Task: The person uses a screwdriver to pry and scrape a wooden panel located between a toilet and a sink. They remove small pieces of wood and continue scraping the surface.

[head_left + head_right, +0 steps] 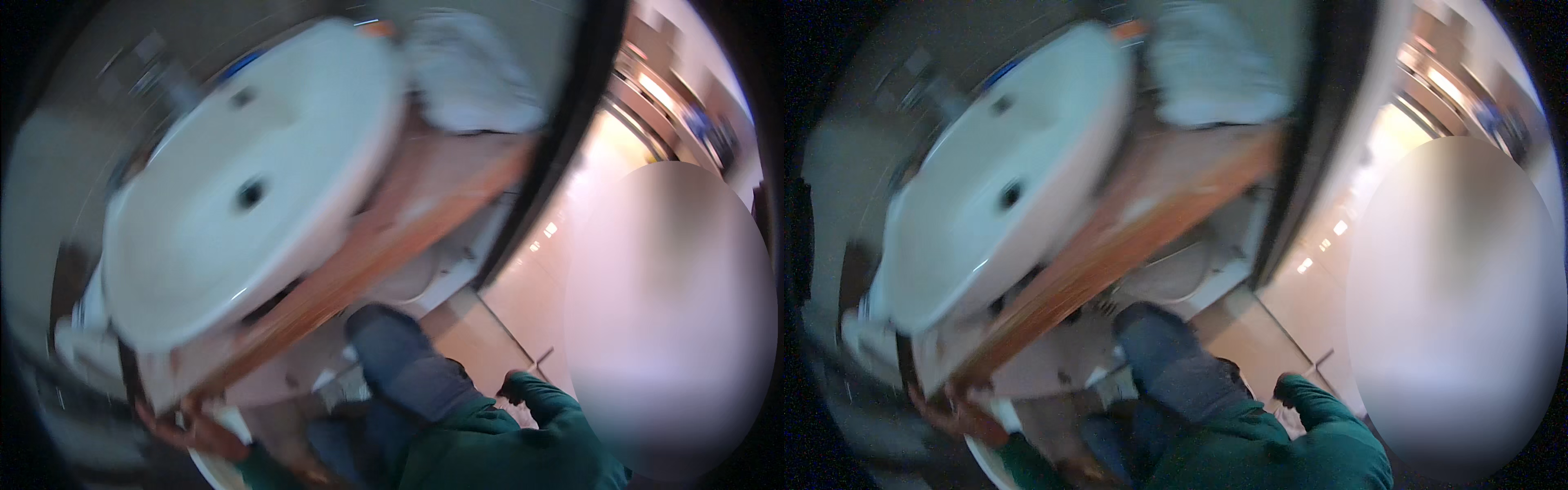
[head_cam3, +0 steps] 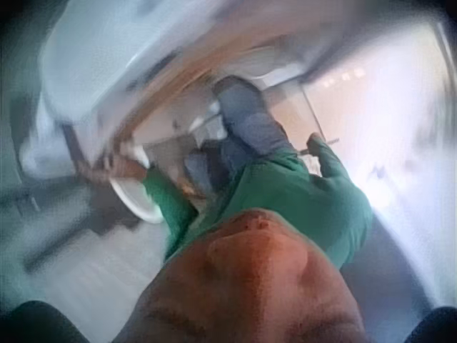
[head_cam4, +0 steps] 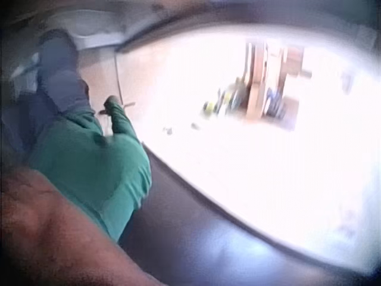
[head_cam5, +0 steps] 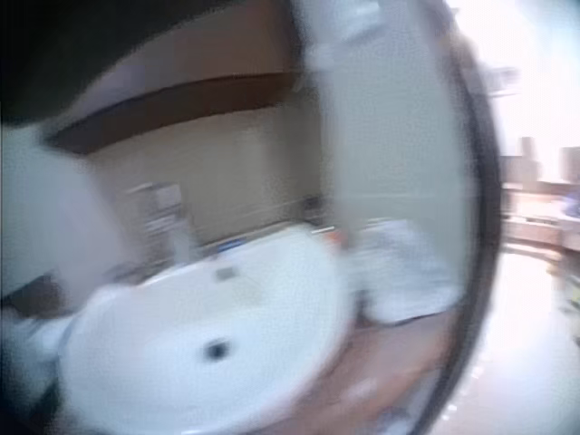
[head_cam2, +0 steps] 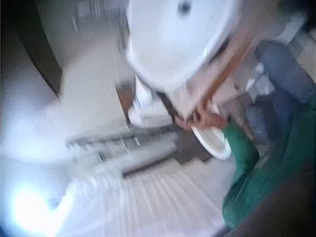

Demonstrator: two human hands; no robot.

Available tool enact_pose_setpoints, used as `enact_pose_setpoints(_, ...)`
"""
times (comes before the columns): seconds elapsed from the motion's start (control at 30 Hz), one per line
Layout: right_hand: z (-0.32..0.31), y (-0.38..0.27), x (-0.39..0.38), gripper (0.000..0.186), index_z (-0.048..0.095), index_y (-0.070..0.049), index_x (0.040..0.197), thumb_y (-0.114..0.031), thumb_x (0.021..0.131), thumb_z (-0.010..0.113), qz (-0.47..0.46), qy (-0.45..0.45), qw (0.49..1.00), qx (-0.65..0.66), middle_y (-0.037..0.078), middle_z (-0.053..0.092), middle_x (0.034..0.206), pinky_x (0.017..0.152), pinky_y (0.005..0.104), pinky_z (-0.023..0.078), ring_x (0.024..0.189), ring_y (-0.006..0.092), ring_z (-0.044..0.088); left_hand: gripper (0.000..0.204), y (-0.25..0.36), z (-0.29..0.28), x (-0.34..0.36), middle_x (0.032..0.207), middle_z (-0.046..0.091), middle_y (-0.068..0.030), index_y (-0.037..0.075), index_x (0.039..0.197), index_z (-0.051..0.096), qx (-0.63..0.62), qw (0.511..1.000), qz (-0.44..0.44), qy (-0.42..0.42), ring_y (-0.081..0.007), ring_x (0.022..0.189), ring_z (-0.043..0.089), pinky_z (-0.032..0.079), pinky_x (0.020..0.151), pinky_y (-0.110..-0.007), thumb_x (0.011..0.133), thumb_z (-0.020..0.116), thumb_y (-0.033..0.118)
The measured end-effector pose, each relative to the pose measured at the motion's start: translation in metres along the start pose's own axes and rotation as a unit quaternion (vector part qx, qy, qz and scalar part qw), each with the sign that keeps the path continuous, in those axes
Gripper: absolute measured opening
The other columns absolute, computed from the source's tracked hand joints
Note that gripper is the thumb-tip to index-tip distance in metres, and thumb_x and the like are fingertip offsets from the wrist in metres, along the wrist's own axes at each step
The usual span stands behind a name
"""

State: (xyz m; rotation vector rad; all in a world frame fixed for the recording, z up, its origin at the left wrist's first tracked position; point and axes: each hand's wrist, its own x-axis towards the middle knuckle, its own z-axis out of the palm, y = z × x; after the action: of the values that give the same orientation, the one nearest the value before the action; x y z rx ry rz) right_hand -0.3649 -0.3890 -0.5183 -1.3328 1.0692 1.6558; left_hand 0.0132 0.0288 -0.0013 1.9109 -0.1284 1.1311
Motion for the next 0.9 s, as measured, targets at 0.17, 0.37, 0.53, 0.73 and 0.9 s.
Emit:
enact_pose_setpoints(0.17,-0.112,-0.003,-0.184,0.034,0.074,-0.004,0.08,-0.037,0.083,0.084,-0.245,0.49,0.823,-0.149,0.013,0.076,0.079,0.073,0.04,0.06,0.075,0.0252,0.074,0.119,0.014,0.041,-0.012,0.154,0.043,-0.0137,0.006,0.158,0.035,-0.207,0.973,-0.09,0.043,-0.0297,0.139,0.046,0.043,0.113,-0.042,0.062,0.102,0.031)
enact_pose_setpoints(0.37,0.004,-0.162,-0.442,0.017,0.052,-0.002,0.107,-0.018,0.105,0.059,-0.618,0.508,0.595,-0.073,0.019,0.072,0.084,0.074,0.0417,0.055,0.081,0.0311,0.072,0.136,0.007,0.038,0.005,0.157,0.038,-0.0205,0.004,0.161,0.025,-0.233,0.971,-0.04,0.035,-0.035,0.142,0.043,0.038,0.119,-0.046,0.056,0.101,0.044)
enact_pose_setpoints(0.53,0.102,-0.243,-0.476,0.024,0.046,-0.001,0.12,-0.022,0.111,0.05,-0.733,0.344,0.587,-0.019,0.013,0.073,0.086,0.076,0.0337,0.056,0.078,0.0195,0.071,0.115,-0.041,0.008,-0.005,0.165,0.035,-0.0239,0.002,0.161,0.033,-0.253,0.962,0.085,0.054,-0.0366,0.148,0.041,0.035,0.121,-0.045,0.072,0.093,0.043)
enact_pose_setpoints(0.73,0.171,-0.322,-0.491,0.024,0.055,0.002,0.125,-0.015,0.107,0.055,-0.805,0.304,0.504,-0.074,0.013,0.074,0.087,0.079,0.0318,0.056,0.081,0.0173,0.072,0.039,-0.104,-0.057,-0.072,0.078,0.057,-0.003,0.002,0.084,0.06,-0.267,0.896,-0.237,0.265,-0.0142,0.079,0.062,0.061,0.085,-0.038,0.108,0.06,0.034)
enact_pose_setpoints(0.9,0.193,-0.366,-0.491,0.024,0.067,0.002,0.116,-0.019,0.107,0.059,-0.821,0.239,0.515,-0.065,0.01,0.074,0.091,0.077,0.03,0.057,0.084,0.0147,0.07,0.029,-0.117,-0.055,-0.114,0.078,0.053,-0.0015,0.002,0.094,0.059,-0.22,0.903,-0.274,0.247,-0.0116,0.073,0.057,0.061,0.074,-0.034,0.103,0.069,0.028)
